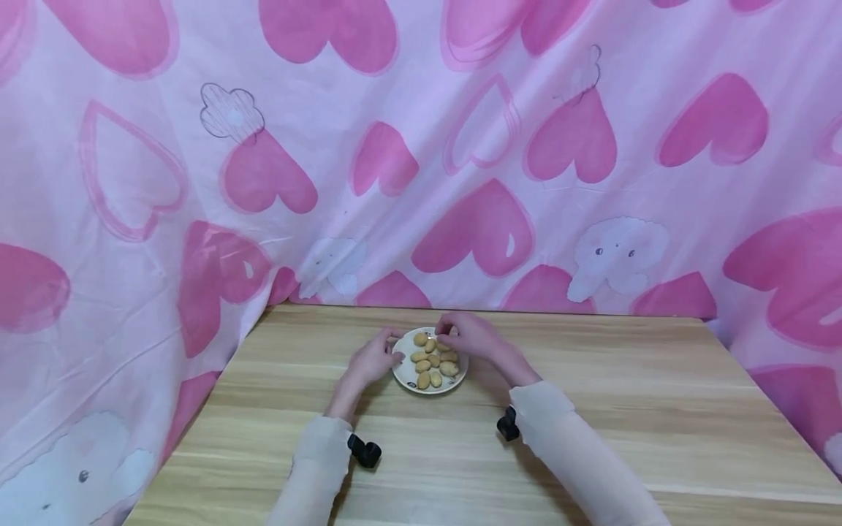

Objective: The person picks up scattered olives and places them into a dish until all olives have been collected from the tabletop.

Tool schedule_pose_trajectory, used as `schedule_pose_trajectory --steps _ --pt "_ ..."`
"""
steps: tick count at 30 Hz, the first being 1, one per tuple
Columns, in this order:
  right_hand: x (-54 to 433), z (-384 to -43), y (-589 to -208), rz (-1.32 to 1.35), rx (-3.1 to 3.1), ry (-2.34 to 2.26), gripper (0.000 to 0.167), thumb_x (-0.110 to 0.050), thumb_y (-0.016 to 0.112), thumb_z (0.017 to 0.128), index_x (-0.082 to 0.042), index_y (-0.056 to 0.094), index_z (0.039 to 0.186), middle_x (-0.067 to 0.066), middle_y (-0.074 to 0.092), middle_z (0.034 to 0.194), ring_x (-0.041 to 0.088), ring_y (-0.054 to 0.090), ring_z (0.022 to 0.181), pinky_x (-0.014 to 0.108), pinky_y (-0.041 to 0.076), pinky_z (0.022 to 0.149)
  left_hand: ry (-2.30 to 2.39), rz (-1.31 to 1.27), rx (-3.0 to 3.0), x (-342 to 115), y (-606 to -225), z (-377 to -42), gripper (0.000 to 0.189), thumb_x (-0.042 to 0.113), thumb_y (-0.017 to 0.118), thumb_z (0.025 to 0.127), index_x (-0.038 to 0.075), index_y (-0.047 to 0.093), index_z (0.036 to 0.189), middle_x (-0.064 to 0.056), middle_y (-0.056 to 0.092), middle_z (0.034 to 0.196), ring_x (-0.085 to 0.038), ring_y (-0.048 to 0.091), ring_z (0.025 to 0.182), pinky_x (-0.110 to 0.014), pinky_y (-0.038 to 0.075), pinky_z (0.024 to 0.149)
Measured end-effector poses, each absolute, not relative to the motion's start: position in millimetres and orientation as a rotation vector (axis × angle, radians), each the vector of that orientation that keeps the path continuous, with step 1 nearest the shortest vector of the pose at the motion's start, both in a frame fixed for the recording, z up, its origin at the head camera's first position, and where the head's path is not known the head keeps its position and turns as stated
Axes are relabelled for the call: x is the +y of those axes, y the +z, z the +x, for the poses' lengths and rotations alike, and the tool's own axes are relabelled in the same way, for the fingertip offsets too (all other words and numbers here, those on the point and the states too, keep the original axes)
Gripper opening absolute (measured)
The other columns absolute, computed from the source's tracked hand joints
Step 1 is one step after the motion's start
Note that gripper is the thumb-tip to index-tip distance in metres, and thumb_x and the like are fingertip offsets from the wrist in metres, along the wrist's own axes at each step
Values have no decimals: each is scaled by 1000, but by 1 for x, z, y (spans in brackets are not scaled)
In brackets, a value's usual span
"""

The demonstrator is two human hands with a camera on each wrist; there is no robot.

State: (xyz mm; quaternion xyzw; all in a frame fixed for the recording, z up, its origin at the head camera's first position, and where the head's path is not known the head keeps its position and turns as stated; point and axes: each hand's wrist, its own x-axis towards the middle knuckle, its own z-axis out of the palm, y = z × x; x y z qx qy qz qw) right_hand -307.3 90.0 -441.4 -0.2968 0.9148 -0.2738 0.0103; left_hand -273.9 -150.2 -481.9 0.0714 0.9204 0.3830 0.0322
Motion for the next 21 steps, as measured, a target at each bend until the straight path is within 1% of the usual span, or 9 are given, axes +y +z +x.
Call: schedule_pose_trajectory --steps 4,6,8,11,14,16,18,20,21 --pt "104 -303 -440 -921 2888 -879 12 -21 67 93 -14 72 101 -3 69 93 10 62 88 33 51 82 1147 230 2838 -154 -480 -274 46 21 67 92 15 55 136 -4 58 87 -18 52 73 -32 41 63" --pt "110 -301 -439 -911 2901 -910 13 -21 67 93 -13 72 101 -3 69 92 11 62 85 32 51 79 1123 242 2849 -156 -478 -276 46 22 67 92 15 55 136 -4 57 85 -18 52 72 -32 41 63" --pt "117 -299 -437 -908 2918 -934 12 -21 67 92 -13 73 100 -2 70 91 12 62 83 33 51 77 1092 253 2864 -157 -477 -277 46 22 67 92 15 55 135 -3 59 86 -18 54 75 -33 43 66" --pt "128 -296 -435 -921 2972 -900 13 -20 68 92 -12 73 100 -1 70 92 14 63 85 34 52 76 1033 262 2891 -157 -474 -278 46 23 68 92 16 55 135 -3 63 92 -19 59 83 -39 48 77" --pt "137 -292 -434 -948 3049 -828 15 -22 70 92 -11 73 101 2 70 97 20 65 93 38 53 83 939 283 2931 -158 -470 -277 46 26 68 92 17 56 135 -6 69 103 -24 64 96 -47 49 88" --pt "144 -289 -433 -958 3091 -802 18 -22 70 91 -9 72 103 5 70 102 24 65 99 42 53 88 859 300 2963 -160 -465 -275 47 32 67 93 18 56 136 -7 71 109 -26 66 102 -49 49 91" --pt "151 -286 -432 -954 3124 -790 21 -24 71 91 -8 71 105 8 70 107 27 65 104 44 52 92 814 325 2977 -162 -460 -275 49 35 65 94 16 55 138 -8 72 105 -26 68 96 -47 52 84" --pt "159 -284 -432 -933 3153 -779 25 -26 72 91 -7 71 107 10 70 111 28 64 109 46 50 96 783 356 3004 -165 -455 -276 52 38 63 96 13 53 140 -8 72 98 -24 68 86 -43 54 74" --pt "162 -283 -432 -923 3167 -769 27 -27 72 90 -7 71 108 10 69 114 29 63 112 46 50 98 763 374 3035 -167 -452 -278 53 38 62 96 11 53 140 -8 71 96 -24 67 83 -42 54 71"
